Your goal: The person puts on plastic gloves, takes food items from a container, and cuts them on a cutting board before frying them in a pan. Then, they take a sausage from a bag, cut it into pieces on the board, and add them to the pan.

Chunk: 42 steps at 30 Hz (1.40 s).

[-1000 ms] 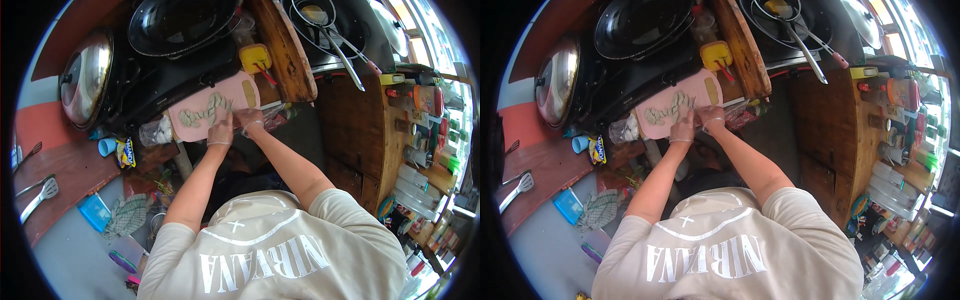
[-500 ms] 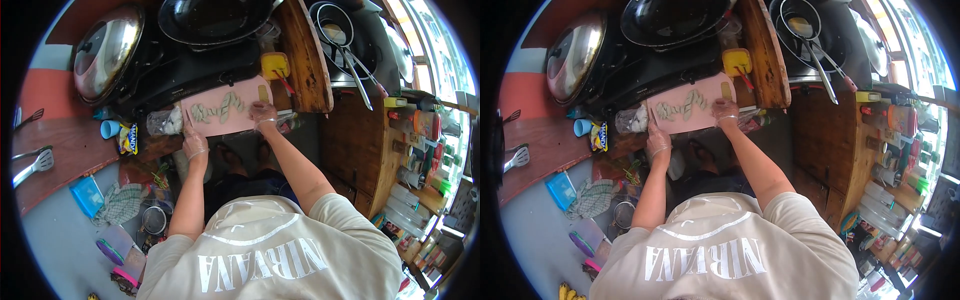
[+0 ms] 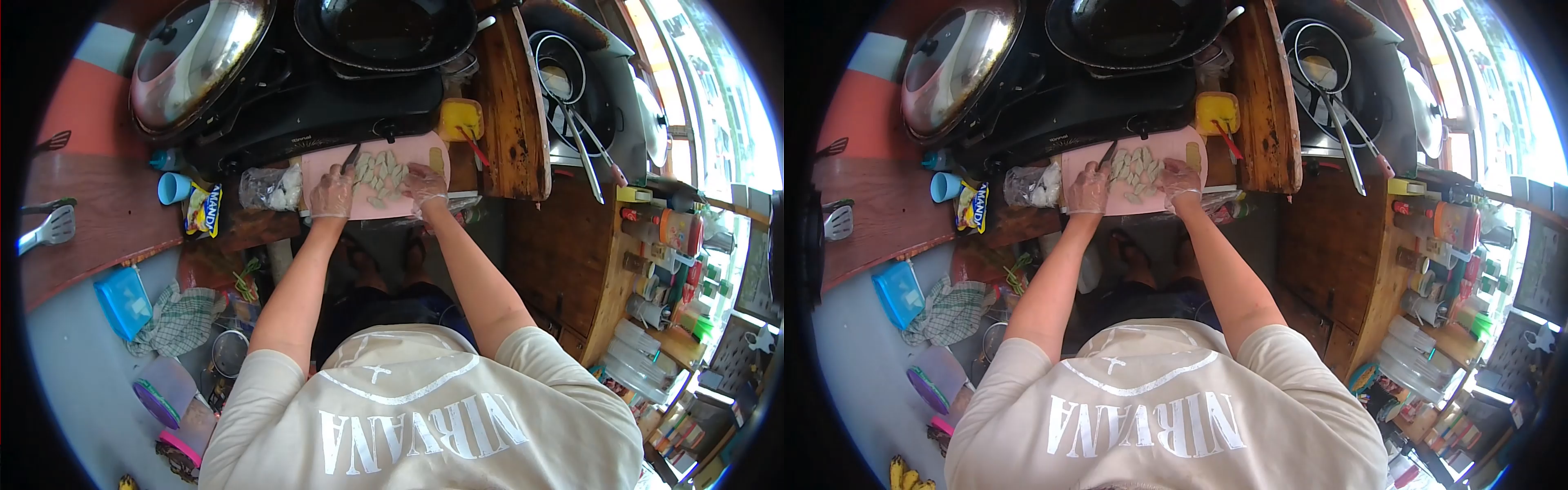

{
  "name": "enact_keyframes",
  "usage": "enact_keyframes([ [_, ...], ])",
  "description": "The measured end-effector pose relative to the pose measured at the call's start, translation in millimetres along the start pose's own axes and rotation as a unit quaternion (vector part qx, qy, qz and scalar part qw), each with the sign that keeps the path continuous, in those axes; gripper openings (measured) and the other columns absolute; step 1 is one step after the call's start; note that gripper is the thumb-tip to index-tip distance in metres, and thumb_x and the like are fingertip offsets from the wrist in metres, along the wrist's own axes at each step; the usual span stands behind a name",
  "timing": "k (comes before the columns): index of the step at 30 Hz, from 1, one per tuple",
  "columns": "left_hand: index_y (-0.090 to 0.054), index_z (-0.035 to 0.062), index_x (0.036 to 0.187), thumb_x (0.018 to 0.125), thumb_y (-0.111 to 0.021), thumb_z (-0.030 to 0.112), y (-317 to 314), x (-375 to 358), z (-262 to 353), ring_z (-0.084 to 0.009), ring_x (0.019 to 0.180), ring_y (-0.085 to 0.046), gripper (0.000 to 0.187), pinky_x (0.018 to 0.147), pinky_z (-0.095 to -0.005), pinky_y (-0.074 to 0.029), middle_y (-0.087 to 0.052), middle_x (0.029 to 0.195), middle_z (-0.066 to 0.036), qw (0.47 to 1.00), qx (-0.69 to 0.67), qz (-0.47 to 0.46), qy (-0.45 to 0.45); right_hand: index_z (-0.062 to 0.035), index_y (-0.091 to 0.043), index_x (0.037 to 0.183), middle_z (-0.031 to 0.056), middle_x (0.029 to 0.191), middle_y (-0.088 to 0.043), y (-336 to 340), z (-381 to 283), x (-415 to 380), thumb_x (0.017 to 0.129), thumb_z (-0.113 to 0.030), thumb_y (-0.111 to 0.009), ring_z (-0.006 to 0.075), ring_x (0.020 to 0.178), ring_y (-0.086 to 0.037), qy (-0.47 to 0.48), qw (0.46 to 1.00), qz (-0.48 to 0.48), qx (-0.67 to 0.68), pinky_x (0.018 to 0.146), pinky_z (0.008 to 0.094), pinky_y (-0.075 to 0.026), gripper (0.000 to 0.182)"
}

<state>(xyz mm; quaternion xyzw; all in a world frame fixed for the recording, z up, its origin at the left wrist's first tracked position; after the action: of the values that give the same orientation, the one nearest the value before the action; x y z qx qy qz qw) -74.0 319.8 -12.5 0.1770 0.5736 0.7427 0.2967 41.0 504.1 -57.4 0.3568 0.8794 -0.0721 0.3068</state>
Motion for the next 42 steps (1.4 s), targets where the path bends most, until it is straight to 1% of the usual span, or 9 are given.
enact_keyframes([
  [6,-0.062,0.0066,0.118,0.086,-0.06,0.02,20.4,-4.9,2.5,-0.0333,0.107,-0.059,0.035,0.092,-0.0468,-0.05,-0.061,0.117,-0.011,0.994,0.029,0.092,-0.059,-0.001,-0.062,0.125,0.013,0.11,-0.066,2.4,-3.5,-6.9,0.085,-0.014,-0.063,0.0181,0.084,-0.065,0.004,1.0,-0.019,0.003,0.069,0.0271,-0.055,0.042],
  [9,-0.05,-0.0009,0.132,0.084,-0.065,0.026,10.4,-35.2,15.0,-0.0395,0.121,-0.051,0.057,0.104,-0.0472,-0.042,-0.053,0.132,-0.021,0.981,-0.104,0.144,-0.079,-0.0058,-0.054,0.135,0.0122,0.119,-0.063,6.1,-6.9,-27.2,0.09,-0.018,-0.06,0.0186,0.088,-0.063,-0.012,1.0,0.007,-0.008,0.074,0.0307,-0.054,0.048],
  [13,-0.022,-0.0088,0.145,0.083,-0.069,0.036,-17.0,-29.6,40.9,-0.049,0.137,-0.03,0.089,0.112,-0.0499,-0.031,-0.026,0.149,-0.033,0.98,-0.19,0.059,-0.011,-0.0201,-0.034,0.148,0.008,0.123,-0.055,-4.1,5.7,-42.3,0.1,-0.026,-0.044,0.0241,0.095,-0.059,-0.127,0.97,-0.005,0.207,0.08,0.0411,-0.051,0.049],
  [17,-0.04,-0.0004,0.137,0.081,-0.069,0.033,-14.2,29.2,65.8,-0.0447,0.128,-0.04,0.071,0.107,-0.0528,-0.034,-0.04,0.139,-0.027,0.973,-0.189,0.124,-0.051,-0.0154,-0.05,0.137,0.0112,0.109,-0.058,-18.4,-3.0,-19.1,0.098,-0.026,-0.049,0.0277,0.088,-0.06,-0.136,0.97,0.057,0.195,0.075,0.0437,-0.052,0.04],
  [21,-0.062,0.0121,0.115,0.082,-0.063,0.019,-3.2,55.6,90.5,-0.037,0.113,-0.054,0.034,0.095,-0.0507,-0.043,-0.059,0.12,-0.015,0.997,-0.067,-0.001,-0.025,-0.0086,-0.063,0.095,0.0097,0.085,-0.062,-20.2,-2.8,23.4,0.098,-0.026,-0.045,0.0209,0.081,-0.063,0.047,0.982,0.044,-0.176,0.071,0.0369,-0.05,0.026],
  [24,-0.065,0.017,0.105,0.084,-0.06,0.018,-45.1,68.1,89.8,-0.0327,0.103,-0.061,0.021,0.088,-0.0458,-0.049,-0.065,0.104,-0.008,0.99,-0.112,0.02,-0.087,-0.0056,-0.062,0.095,0.0104,0.093,-0.065,-31.8,-12.2,16.0,0.097,-0.02,-0.046,0.0247,0.086,-0.065,-0.166,0.912,0.044,0.373,0.073,0.0374,-0.052,0.021],
  [27,-0.065,0.0142,0.092,0.081,-0.066,0.025,-41.9,66.2,98.9,-0.0316,0.088,-0.064,0.016,0.075,-0.0447,-0.052,-0.066,0.092,-0.01,0.978,-0.154,0.054,-0.13,-0.0048,-0.061,0.096,0.0129,0.093,-0.065,-30.0,1.2,22.9,0.096,-0.015,-0.046,0.027,0.088,-0.066,-0.191,0.856,0.007,0.481,0.077,0.0395,-0.054,0.018],
  [33,-0.065,0.0127,0.094,0.081,-0.065,0.025,-16.5,61.4,117.1,-0.0332,0.092,-0.065,0.018,0.078,-0.0443,-0.054,-0.065,0.097,-0.012,0.974,-0.132,-0.069,-0.168,-0.004,-0.06,0.094,0.0156,0.099,-0.068,-24.0,-0.8,2.9,0.097,-0.016,-0.042,0.0317,0.094,-0.066,-0.188,0.82,-0.015,0.54,0.089,0.0468,-0.054,0.022],
  [42,-0.063,0.0109,0.081,0.08,-0.065,0.025,123.4,41.0,149.8,-0.033,0.075,-0.066,0.014,0.064,-0.0448,-0.055,-0.063,0.084,-0.01,0.973,-0.058,0.097,-0.202,-0.0065,-0.061,0.093,0.0108,0.098,-0.068,-32.7,-93.8,-71.4,0.098,-0.022,-0.043,0.0263,0.095,-0.064,-0.275,0.784,-0.041,0.555,0.089,0.0418,-0.052,0.025],
])
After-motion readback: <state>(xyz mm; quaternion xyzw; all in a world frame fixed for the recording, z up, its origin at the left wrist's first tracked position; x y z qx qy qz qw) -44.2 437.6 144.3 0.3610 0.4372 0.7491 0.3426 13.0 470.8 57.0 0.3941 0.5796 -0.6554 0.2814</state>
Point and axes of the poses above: each hand's wrist, its own x-axis towards the middle knuckle, its own y-axis out of the back of the hand, z = x × y, the point moved 4 cm from there along x, towards the middle knuckle
